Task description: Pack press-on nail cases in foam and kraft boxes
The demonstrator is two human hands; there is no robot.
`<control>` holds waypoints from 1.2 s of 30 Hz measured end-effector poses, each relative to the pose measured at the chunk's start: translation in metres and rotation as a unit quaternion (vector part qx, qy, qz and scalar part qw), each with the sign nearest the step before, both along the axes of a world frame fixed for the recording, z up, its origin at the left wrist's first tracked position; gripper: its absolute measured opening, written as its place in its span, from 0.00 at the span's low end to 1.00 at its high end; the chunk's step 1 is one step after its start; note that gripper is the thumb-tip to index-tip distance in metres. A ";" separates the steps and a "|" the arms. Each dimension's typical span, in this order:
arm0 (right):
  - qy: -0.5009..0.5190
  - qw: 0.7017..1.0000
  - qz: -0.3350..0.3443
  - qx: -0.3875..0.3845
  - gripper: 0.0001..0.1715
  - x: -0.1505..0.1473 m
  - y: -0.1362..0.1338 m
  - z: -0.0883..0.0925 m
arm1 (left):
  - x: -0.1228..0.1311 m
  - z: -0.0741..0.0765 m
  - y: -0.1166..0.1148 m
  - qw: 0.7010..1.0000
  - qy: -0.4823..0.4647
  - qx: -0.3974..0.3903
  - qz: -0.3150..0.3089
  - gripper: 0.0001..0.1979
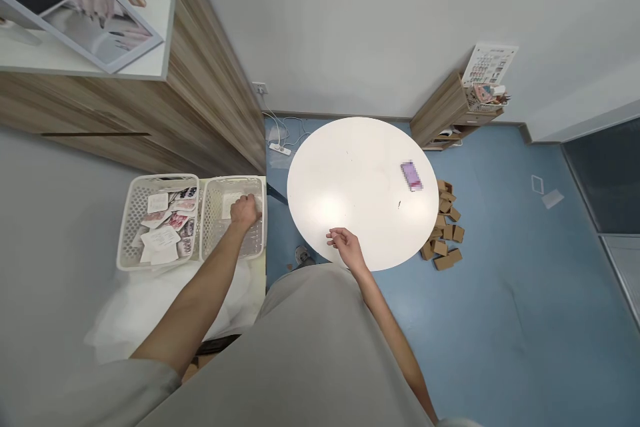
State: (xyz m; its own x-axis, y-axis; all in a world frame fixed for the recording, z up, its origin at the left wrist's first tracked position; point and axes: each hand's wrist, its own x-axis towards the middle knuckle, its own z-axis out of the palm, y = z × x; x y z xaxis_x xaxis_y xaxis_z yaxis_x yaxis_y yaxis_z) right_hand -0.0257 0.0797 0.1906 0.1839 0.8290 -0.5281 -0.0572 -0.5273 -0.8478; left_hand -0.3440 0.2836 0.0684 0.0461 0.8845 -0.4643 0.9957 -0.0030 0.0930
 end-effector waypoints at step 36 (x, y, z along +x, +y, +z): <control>0.113 0.978 0.164 0.065 0.56 0.078 -0.025 0.008 | 0.180 0.137 -0.168 0.754 -0.604 -0.202 0.160 0.43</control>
